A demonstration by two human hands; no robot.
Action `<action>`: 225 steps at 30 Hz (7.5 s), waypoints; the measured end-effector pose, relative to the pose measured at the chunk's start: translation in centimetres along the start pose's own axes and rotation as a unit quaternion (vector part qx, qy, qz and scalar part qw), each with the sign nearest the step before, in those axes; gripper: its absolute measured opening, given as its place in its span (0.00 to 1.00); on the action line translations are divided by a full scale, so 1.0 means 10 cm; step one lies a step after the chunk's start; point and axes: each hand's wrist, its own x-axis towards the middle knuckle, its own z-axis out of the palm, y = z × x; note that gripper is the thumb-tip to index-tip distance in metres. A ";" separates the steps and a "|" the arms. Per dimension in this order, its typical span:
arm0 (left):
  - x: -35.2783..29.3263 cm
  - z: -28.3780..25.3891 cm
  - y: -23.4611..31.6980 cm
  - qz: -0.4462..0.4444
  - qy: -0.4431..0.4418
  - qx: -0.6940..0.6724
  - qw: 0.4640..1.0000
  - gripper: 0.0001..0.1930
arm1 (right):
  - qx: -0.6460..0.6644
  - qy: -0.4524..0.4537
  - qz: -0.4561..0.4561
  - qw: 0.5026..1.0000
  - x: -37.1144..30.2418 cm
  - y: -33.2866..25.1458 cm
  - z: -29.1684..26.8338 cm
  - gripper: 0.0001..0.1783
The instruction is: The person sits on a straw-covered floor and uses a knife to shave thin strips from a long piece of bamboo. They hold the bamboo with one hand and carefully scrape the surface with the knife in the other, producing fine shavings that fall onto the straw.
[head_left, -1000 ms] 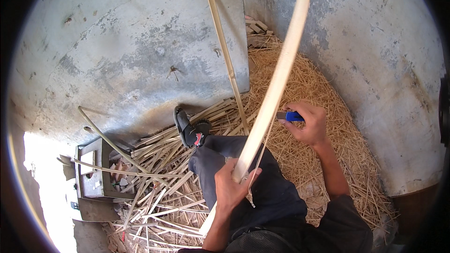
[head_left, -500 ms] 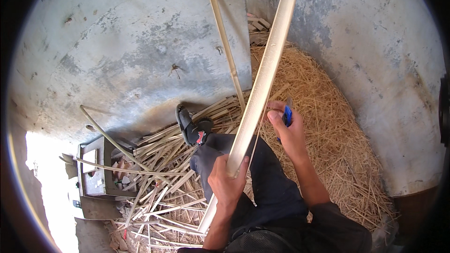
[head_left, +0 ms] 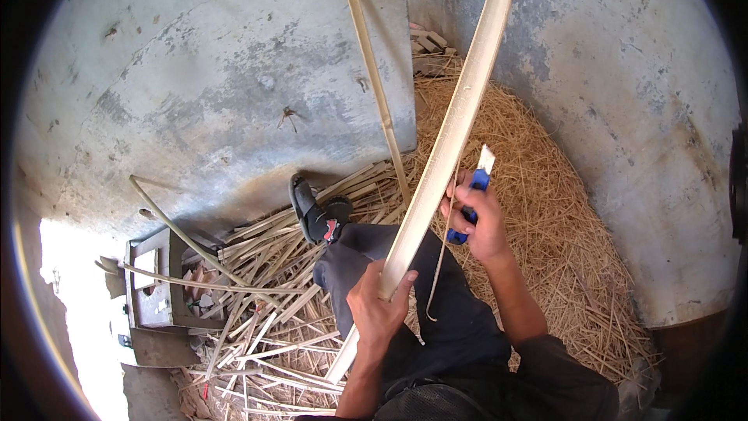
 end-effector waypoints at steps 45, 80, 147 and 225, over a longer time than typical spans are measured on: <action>-0.01 -0.85 -0.56 -0.143 -0.017 -0.142 0.979 0.17 | -0.605 0.280 -0.057 0.744 -0.38 -0.28 -1.54 0.25; 0.08 -0.30 0.34 -0.015 -0.093 -0.051 0.994 0.22 | -0.201 -0.001 -0.198 0.959 -0.44 -0.19 -0.40 0.23; -0.94 -0.66 -0.21 -0.143 -0.123 0.072 0.979 0.20 | -0.623 0.202 -0.265 0.708 0.66 -0.66 -1.65 0.30; -0.75 -0.48 -0.10 -0.137 -0.126 0.013 0.982 0.20 | -0.641 0.084 -0.354 0.676 0.14 -0.33 -0.70 0.23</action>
